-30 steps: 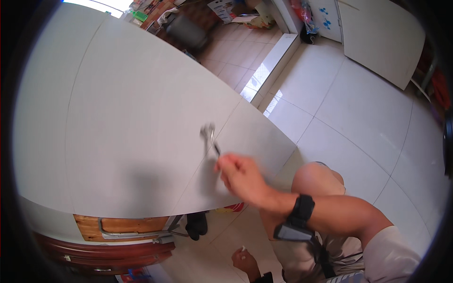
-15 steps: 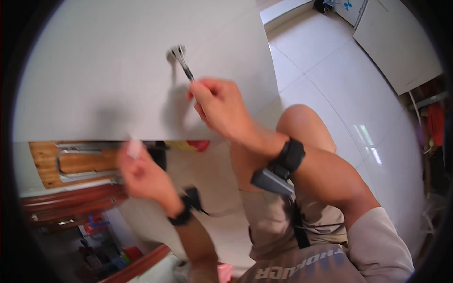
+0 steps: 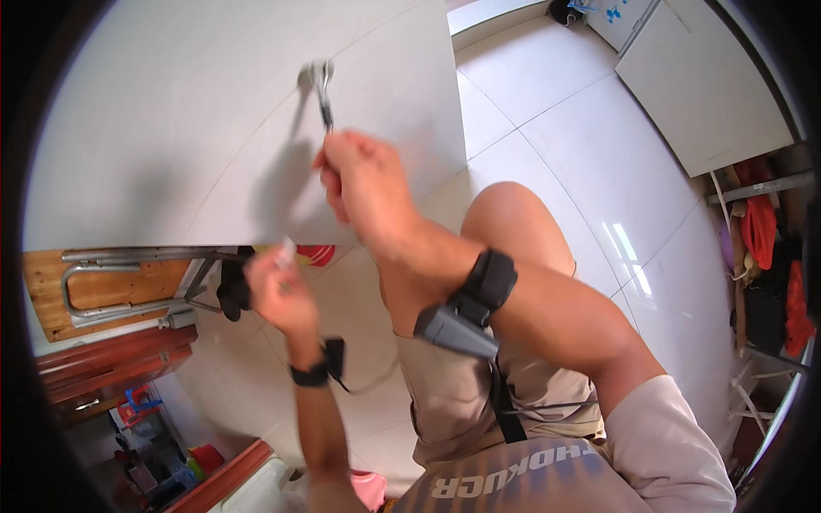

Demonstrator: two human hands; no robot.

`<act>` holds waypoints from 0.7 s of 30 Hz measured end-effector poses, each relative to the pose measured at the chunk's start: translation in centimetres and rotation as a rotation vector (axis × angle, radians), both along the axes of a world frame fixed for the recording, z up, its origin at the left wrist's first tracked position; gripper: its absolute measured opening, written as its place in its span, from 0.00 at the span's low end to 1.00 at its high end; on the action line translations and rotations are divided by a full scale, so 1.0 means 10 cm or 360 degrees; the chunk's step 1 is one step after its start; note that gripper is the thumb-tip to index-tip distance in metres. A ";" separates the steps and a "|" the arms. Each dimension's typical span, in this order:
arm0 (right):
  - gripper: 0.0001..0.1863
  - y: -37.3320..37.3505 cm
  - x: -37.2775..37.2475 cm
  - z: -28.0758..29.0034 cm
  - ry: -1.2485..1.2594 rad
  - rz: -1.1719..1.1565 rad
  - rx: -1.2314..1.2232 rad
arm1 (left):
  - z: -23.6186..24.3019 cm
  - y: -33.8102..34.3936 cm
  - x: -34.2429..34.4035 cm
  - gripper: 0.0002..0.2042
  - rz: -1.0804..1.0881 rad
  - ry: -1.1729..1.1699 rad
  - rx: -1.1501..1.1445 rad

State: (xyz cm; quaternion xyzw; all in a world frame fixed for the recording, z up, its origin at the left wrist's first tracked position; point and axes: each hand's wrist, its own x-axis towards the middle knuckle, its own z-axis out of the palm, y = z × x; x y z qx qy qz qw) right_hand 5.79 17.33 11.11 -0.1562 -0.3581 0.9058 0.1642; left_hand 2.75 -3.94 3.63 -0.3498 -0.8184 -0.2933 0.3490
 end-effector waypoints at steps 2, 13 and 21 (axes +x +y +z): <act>0.14 -0.10 0.03 -0.07 -0.0145 0.0145 0.0019 | -0.44 -0.13 0.51 0.12 0.0181 -0.0360 0.0100; 0.18 -0.13 0.03 0.04 -0.0193 0.0213 0.0050 | -0.91 -0.77 1.56 0.15 0.0709 -0.0931 0.0574; 0.15 0.33 -0.29 0.23 0.0341 -0.0407 0.0378 | -0.23 -0.23 0.98 0.16 0.0563 -0.0682 0.0640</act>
